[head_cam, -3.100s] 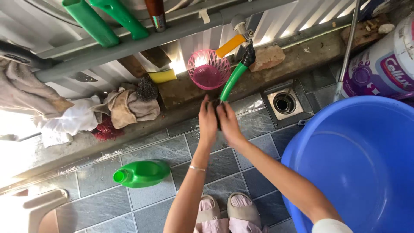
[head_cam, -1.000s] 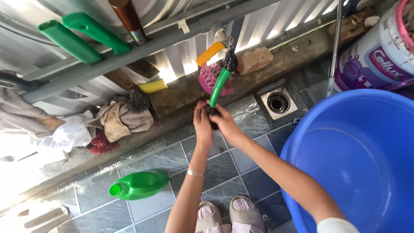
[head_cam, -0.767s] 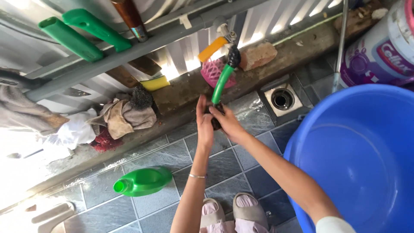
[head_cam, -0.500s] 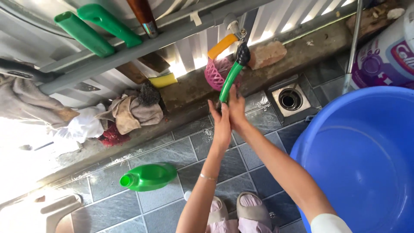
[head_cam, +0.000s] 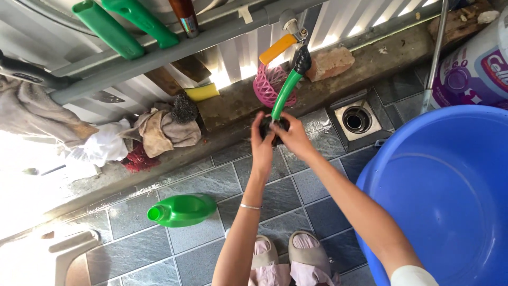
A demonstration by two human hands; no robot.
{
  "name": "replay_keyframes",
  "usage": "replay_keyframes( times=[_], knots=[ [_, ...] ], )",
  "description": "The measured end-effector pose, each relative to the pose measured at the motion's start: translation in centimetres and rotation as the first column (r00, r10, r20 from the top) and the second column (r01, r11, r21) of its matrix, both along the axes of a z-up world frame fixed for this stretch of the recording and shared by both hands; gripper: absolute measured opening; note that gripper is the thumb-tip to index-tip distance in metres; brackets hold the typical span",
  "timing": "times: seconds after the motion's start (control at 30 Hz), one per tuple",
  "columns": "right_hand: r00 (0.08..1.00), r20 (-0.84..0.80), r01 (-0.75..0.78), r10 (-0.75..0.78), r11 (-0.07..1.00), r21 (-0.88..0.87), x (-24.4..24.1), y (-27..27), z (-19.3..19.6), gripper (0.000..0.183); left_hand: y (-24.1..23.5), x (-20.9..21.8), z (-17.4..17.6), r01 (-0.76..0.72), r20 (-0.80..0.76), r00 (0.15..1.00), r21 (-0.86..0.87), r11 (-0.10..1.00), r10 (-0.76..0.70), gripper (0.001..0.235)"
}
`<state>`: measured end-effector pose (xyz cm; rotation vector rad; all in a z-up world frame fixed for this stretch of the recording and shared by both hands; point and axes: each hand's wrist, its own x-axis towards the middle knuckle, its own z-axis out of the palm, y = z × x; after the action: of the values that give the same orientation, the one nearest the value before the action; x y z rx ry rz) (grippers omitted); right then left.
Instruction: The recorder removes iron grates from a gas stove and washes them in a basin using detergent and a sponge.
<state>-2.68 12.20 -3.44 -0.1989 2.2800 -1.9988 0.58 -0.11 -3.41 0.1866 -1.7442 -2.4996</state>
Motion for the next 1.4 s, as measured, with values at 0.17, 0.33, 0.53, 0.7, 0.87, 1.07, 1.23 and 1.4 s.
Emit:
replay_keyframes(
  times=[0.17, 0.33, 0.53, 0.7, 0.87, 1.07, 1.23, 1.4],
  knots=[
    [0.847, 0.346, 0.475, -0.403, 0.867, -0.153, -2.6, -2.0, -3.3, 0.034, 1.5, -0.7, 0.2, 0.043, 0.156, 0.987, -0.146, 0.988, -0.02, 0.052],
    [0.909, 0.409, 0.272, -0.075, 0.852, -0.447, -0.5, -2.7, -1.9, 0.028, -0.6, -2.4, -5.1, 0.004, 0.283, 0.958, -0.167, 0.986, 0.044, 0.049],
    [0.935, 0.301, 0.281, -0.189, 0.912, -0.299, -0.3, -3.6, -0.7, 0.035, 0.5, -0.8, 0.3, -0.033, -0.281, 0.954, -0.444, 0.895, -0.104, 0.048],
    [0.95, 0.293, 0.229, -0.109, 0.881, -0.415, -0.2, -2.7, -0.6, 0.04, 1.2, -0.8, -0.6, 0.064, 0.275, 0.96, -0.002, 0.998, -0.06, 0.058],
    [0.914, 0.406, 0.273, -0.006, 0.75, -0.603, 1.4, -2.8, -1.2, 0.036, 0.9, -1.2, 1.4, -0.065, 0.032, 0.997, -0.265, 0.962, 0.076, 0.054],
    [0.868, 0.493, 0.346, -0.059, 0.784, -0.515, 1.3, -3.5, 3.6, 0.037, 1.2, -0.8, 7.2, 0.131, 0.305, 0.951, -0.269, 0.954, -0.045, 0.054],
    [0.956, 0.283, 0.202, -0.079, 0.877, -0.436, 1.4, -2.2, -1.7, 0.036, 1.0, -2.0, 0.5, 0.054, 0.163, 0.986, -0.057, 0.997, -0.044, 0.052],
    [0.971, 0.186, 0.203, -0.148, 0.924, -0.325, 4.1, -4.7, 3.7, 0.045, 0.9, -3.6, -3.8, 0.016, 0.205, 0.975, 0.292, 0.956, -0.079, 0.057]
  ],
)
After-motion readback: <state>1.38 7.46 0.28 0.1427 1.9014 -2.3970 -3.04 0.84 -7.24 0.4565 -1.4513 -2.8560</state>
